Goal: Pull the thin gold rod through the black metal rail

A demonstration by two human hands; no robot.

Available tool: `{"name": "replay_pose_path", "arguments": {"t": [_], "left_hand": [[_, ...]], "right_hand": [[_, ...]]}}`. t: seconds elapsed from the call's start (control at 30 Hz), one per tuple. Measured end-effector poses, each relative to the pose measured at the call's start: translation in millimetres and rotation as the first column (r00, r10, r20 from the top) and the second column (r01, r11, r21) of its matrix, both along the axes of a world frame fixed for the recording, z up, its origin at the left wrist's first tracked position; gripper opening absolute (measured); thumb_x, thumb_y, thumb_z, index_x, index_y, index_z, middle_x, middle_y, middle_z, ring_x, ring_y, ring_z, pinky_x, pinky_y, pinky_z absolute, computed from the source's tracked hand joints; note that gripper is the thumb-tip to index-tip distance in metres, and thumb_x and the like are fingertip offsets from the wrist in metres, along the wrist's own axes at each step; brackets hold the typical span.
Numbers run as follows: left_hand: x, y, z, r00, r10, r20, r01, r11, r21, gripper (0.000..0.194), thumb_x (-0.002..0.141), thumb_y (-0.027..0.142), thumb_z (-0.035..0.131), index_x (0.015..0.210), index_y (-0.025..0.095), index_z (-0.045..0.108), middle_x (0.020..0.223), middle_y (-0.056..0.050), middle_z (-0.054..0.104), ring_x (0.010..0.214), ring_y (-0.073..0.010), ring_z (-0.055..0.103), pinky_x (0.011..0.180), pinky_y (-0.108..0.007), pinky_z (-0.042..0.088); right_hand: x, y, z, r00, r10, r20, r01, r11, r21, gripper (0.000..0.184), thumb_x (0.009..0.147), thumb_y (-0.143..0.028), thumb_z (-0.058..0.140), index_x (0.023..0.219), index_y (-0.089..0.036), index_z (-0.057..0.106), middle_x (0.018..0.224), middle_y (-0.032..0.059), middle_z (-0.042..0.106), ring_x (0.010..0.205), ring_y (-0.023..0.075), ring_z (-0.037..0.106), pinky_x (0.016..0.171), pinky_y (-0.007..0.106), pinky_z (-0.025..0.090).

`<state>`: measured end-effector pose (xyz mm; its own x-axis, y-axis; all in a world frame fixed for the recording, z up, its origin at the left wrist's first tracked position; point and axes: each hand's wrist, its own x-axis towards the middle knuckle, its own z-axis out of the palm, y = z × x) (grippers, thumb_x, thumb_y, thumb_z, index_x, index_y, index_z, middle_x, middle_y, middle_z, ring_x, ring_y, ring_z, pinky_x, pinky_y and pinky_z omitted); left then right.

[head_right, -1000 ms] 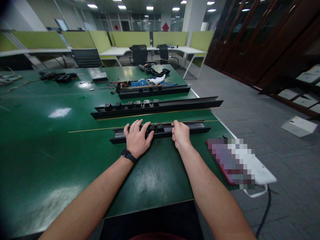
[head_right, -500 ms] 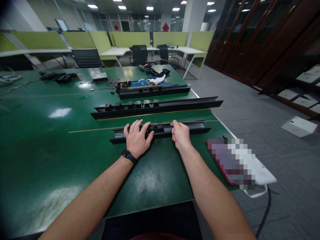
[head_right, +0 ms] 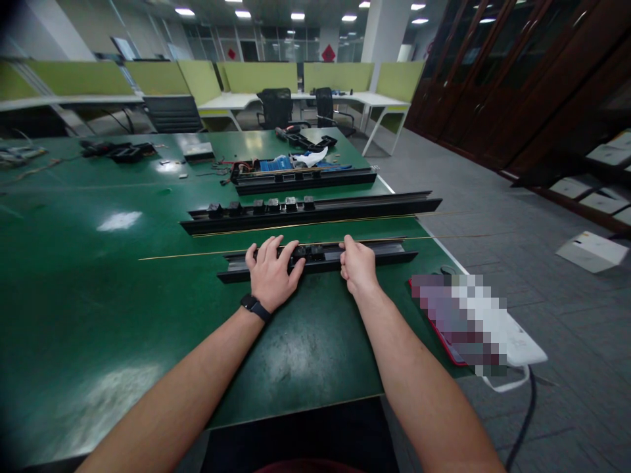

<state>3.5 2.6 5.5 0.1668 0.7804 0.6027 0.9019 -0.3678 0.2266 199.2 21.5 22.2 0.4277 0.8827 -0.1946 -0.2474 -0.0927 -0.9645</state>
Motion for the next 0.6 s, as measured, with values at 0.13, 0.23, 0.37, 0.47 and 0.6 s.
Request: {"name": "replay_pose_path", "arguments": {"t": [0.13,0.23,0.37,0.47,0.6], "left_hand": [[0.2,-0.1,0.4,1.000,0.003,0.005,-0.003,1.000,-0.002,0.040,0.099,0.048,0.055,0.135,0.032,0.064,0.148,-0.012,0.058,0.143,-0.0326,0.047,0.124,-0.060,0.018],[0.2,-0.3,0.7,1.000,0.005,-0.004,-0.005,1.000,-0.003,0.041,0.100,0.048,0.054,0.136,0.032,0.064,0.148,-0.012,0.058,0.143,-0.0322,0.047,0.124,-0.060,0.018],[0.1,-0.7,1.4,1.000,0.005,0.000,-0.005,1.000,-0.005,0.041,0.099,0.048,0.055,0.136,0.032,0.064,0.149,-0.012,0.058,0.143,-0.0325,0.047,0.124,-0.060,0.018],[-0.1,-0.9,2.0,1.000,-0.002,0.007,0.002,1.000,-0.011,0.041,0.099,0.047,0.055,0.136,0.032,0.064,0.149,-0.012,0.058,0.143,-0.0332,0.047,0.124,-0.060,0.018],[-0.1,-1.1,2.4,1.000,-0.003,0.011,0.003,1.000,-0.019,0.042,0.098,0.047,0.056,0.136,0.032,0.064,0.149,-0.012,0.057,0.143,-0.0334,0.047,0.124,-0.060,0.018]], "right_hand": [[0.1,-0.2,0.1,1.000,0.017,0.016,-0.017,1.000,-0.005,0.025,0.097,-0.036,0.063,0.084,-0.015,0.064,0.044,-0.0063,0.047,0.025,0.0053,0.030,0.026,0.017,0.017],[-0.4,-0.1,0.1,1.000,0.019,0.014,-0.018,1.000,-0.003,0.022,0.097,-0.033,0.063,0.084,-0.015,0.064,0.044,-0.0067,0.046,0.025,0.0050,0.029,0.026,0.018,0.017],[-1.5,0.3,0.7,1.000,0.002,-0.001,-0.002,1.000,0.001,0.021,0.096,-0.032,0.063,0.083,-0.015,0.063,0.044,-0.0070,0.046,0.024,0.0049,0.028,0.025,0.018,0.017],[-1.9,0.4,1.0,1.000,-0.018,-0.012,0.018,1.000,0.000,0.021,0.096,-0.033,0.064,0.084,-0.016,0.061,0.045,-0.0074,0.046,0.024,0.0047,0.028,0.026,0.017,0.017],[-0.8,0.6,-0.1,1.000,-0.018,-0.011,0.018,1.000,-0.006,0.022,0.095,-0.037,0.065,0.086,-0.017,0.062,0.045,-0.0074,0.047,0.024,0.0047,0.028,0.026,0.017,0.018]]}}
